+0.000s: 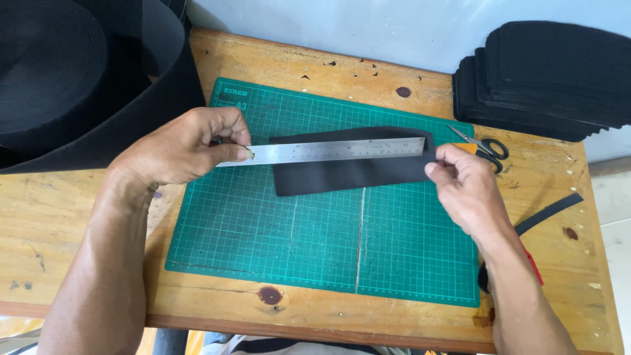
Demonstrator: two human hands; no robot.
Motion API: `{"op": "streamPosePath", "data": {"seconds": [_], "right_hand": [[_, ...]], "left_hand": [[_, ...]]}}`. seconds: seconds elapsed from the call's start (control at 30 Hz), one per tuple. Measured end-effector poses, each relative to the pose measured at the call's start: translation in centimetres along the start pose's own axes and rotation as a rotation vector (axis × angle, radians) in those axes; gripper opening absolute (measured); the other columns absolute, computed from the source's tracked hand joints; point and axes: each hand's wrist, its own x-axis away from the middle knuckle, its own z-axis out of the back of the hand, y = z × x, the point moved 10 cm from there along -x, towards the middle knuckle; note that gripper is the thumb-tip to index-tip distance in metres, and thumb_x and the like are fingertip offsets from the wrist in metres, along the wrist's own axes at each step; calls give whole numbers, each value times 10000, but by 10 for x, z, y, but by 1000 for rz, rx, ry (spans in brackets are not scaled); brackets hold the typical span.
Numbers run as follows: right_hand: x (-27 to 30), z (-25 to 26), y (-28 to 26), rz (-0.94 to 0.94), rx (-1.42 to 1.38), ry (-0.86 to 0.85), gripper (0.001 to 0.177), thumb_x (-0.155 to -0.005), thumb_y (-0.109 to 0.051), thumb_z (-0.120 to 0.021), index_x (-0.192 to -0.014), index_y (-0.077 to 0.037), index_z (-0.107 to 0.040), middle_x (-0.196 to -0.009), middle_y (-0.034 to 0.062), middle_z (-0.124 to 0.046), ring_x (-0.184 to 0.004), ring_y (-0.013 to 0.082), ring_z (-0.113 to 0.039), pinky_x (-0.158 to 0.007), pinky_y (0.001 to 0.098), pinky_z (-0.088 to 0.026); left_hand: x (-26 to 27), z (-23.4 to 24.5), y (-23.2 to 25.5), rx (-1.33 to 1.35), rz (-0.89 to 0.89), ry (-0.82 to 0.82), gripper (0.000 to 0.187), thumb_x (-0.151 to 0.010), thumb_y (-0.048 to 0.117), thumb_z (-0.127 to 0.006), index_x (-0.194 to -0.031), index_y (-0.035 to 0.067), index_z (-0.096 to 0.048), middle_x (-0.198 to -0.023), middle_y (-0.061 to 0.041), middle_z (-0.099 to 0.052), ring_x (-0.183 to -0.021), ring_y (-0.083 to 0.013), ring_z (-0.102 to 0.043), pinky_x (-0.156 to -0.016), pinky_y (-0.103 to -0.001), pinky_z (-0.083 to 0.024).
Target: Cut, measure, and scrape a piece of black material on a cutting mat using various tools.
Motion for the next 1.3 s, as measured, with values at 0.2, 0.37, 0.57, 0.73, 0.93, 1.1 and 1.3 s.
{"op": "streamPosePath", "data": {"seconds": [0.2,0.37,0.57,0.73,0.93,1.1,1.3], "right_hand": [[-37,8,-31,71,198,-187,366,-1016,119,-488,-1303,40,-703,-1056,278,-636,-889,373,-700,-737,421,-621],[-76,-1,-86,208,259,-375,223,-1000,72,-546,-1102,86,-745,-992,251,-660,-846,343,-733,-680,433,-619],[-120,-69,-120,628,508,-445,273,-949,19,-565,-1141,23,-759,-939,306,-645,-841,466,-642,-725,561,-503],[-100,-140,-187,831,496,-416,404,-965,-4,-549,-1181,-217,-816,-846,64,-645,-908,272,-659,-916,387,-511],[-68,-98,-189,669,425,-259,323,-989,-69,-659,-1306,-102,-710,-1045,100,-696,-1040,295,-686,-998,446,-508],[-21,-14,-143,-5,641,-316,276,-1036,-184,-538,-1094,-46,-770,-1163,167,-759,-1077,358,-713,-916,516,-533],[34,8,-62,-309,583,-313,407,-943,-335,-628,-1349,-325,-656,-1098,-20,-813,-891,206,-738,-844,359,-544]], "left_hand": [[6,-3,3,2,-6,-71,76,-877,-14,-714,-939,-11,-759,-779,-150,-776,-746,-242,-673,-754,-386,-535],[14,-12,9,-23,12,-140,94,-868,-10,-714,-913,22,-791,-796,-130,-807,-751,-238,-701,-765,-390,-565],[8,-20,0,-58,-24,-180,70,-865,-6,-716,-883,18,-780,-757,-146,-776,-717,-243,-677,-714,-390,-556],[4,-22,-6,-53,-31,-172,73,-863,-21,-709,-873,8,-776,-730,-150,-752,-683,-248,-657,-648,-375,-532],[2,-23,-2,-154,-88,-166,41,-858,2,-730,-850,25,-762,-716,-126,-727,-647,-229,-641,-595,-364,-526],[-3,-20,-2,-188,-56,-155,76,-917,64,-713,-877,129,-711,-768,19,-717,-676,-115,-575,-611,-306,-456],[-23,-21,10,-239,-114,-83,70,-900,108,-769,-891,162,-724,-1024,-27,-635,-860,-176,-614,-713,-338,-497]]}}
